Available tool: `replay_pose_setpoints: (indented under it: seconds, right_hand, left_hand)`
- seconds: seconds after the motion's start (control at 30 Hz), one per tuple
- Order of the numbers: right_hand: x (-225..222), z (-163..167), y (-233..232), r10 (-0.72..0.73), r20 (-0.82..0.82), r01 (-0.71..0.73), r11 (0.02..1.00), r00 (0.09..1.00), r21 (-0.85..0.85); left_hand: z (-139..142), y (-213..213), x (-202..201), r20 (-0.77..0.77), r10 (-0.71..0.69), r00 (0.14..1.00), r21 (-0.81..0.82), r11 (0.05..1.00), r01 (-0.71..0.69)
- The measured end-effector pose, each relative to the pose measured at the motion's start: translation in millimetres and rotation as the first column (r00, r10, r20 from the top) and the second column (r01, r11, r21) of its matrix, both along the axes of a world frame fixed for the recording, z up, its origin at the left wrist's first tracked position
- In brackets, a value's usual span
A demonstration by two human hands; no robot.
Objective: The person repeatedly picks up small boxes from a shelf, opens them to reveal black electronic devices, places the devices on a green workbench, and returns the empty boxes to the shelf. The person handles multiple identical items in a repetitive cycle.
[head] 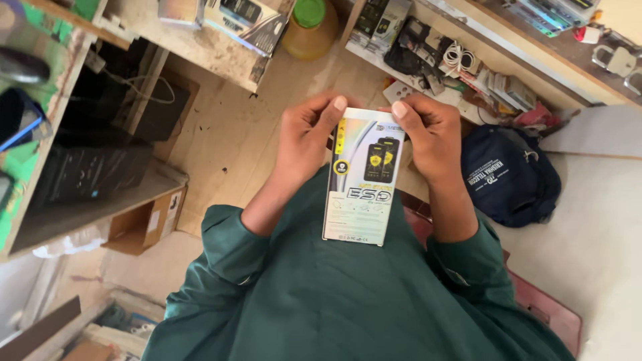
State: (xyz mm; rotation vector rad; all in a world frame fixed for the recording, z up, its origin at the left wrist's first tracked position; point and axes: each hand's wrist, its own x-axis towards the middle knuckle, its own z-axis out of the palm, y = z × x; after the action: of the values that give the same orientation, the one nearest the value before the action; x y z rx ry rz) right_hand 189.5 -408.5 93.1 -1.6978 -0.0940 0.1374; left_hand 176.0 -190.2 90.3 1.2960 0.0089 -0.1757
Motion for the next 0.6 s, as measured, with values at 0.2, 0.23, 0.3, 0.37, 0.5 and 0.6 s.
replay_pose_setpoints:
  seconds: [0.2,0.23,0.3,0.37,0.5,0.6]
  right_hand:
    - [4.5,9.2,-23.9,-0.025,0.045,0.026,0.999,0.999,-0.024]
    - [5.2,10.4,-25.4,-0.019,0.054,0.02,0.999,0.998,-0.035]
    - [7.1,11.4,-25.8,-0.022,0.03,0.022,1.0,0.999,-0.002]
    - [8.5,11.2,-24.1,-0.007,0.028,0.007,1.0,1.0,0.001]
    - [10.4,11.9,-20.9,0.026,0.065,-0.025,1.0,0.998,-0.018]
    - [10.0,14.7,-21.3,0.038,0.044,-0.036,0.998,0.998,-0.055]
  left_hand:
    - [-1.2,-13.2,29.8,0.051,-0.165,0.985,-0.038,0.985,0.167]
    - [-1.5,-12.9,33.2,0.045,-0.157,0.987,-0.06,0.985,0.159]
    - [-2.4,-11.5,36.4,0.019,-0.132,0.991,-0.104,0.986,0.133]
    - [-3.7,-10.2,38.3,-0.031,-0.122,0.992,-0.105,0.987,0.118]
    - [-6.6,-6.0,40.6,-0.119,-0.116,0.986,-0.101,0.989,0.104]
    - [-8.2,-2.6,43.2,-0.047,-0.131,0.99,-0.112,0.986,0.125]
